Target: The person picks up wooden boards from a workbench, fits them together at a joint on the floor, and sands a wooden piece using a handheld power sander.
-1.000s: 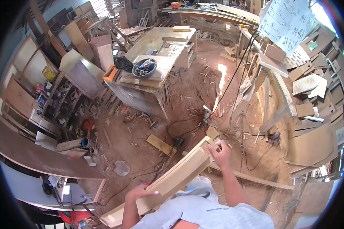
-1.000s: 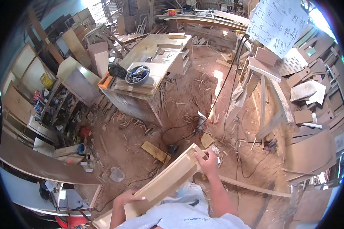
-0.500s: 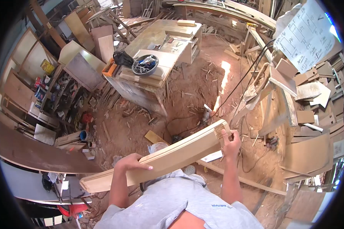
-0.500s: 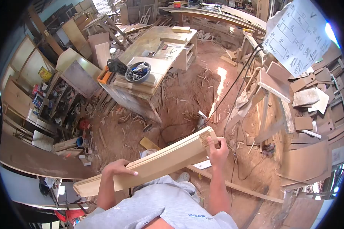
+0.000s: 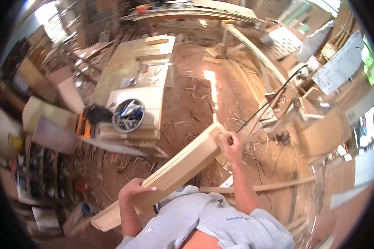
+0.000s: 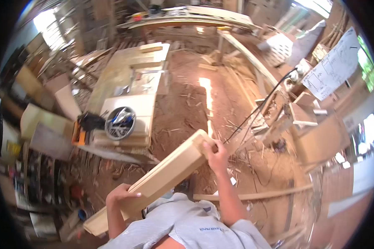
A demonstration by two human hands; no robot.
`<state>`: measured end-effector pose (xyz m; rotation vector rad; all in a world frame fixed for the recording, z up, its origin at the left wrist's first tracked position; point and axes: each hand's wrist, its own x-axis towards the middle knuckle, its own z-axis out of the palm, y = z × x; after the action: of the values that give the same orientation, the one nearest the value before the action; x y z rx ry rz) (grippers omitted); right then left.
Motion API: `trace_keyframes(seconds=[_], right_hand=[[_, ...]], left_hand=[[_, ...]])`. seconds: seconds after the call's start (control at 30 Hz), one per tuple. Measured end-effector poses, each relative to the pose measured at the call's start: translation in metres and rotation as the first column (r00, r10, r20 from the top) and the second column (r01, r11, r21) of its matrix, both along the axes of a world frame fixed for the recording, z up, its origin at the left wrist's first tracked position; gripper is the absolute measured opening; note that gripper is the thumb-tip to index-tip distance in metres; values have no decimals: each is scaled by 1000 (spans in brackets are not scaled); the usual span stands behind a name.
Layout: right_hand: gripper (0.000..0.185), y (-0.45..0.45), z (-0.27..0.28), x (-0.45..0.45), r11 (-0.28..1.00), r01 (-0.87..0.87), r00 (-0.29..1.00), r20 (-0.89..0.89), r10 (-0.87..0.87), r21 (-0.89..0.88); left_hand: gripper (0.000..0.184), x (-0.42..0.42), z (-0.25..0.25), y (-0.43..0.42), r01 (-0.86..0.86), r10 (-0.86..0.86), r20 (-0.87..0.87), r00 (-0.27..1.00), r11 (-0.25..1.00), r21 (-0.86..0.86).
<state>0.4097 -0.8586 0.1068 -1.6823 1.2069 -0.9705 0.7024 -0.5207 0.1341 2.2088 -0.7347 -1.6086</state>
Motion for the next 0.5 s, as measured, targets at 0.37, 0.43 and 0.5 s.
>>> trace_keyframes(seconds=[0.37,0.43,0.5], right_hand=[[43,-9,20,151,998,12,996,-92,-18,-63],[41,-10,13,161,1000,-1,997,-81,3,28],[39,-14,12,170,999,3,996,-93,1,41]], left_hand=[[84,183,2,-6,33,-38,-81,996,998,-54],[88,194,7,-10,51,-52,-33,998,999,-13],[91,204,2,-14,77,-77,-13,997,997,-2]])
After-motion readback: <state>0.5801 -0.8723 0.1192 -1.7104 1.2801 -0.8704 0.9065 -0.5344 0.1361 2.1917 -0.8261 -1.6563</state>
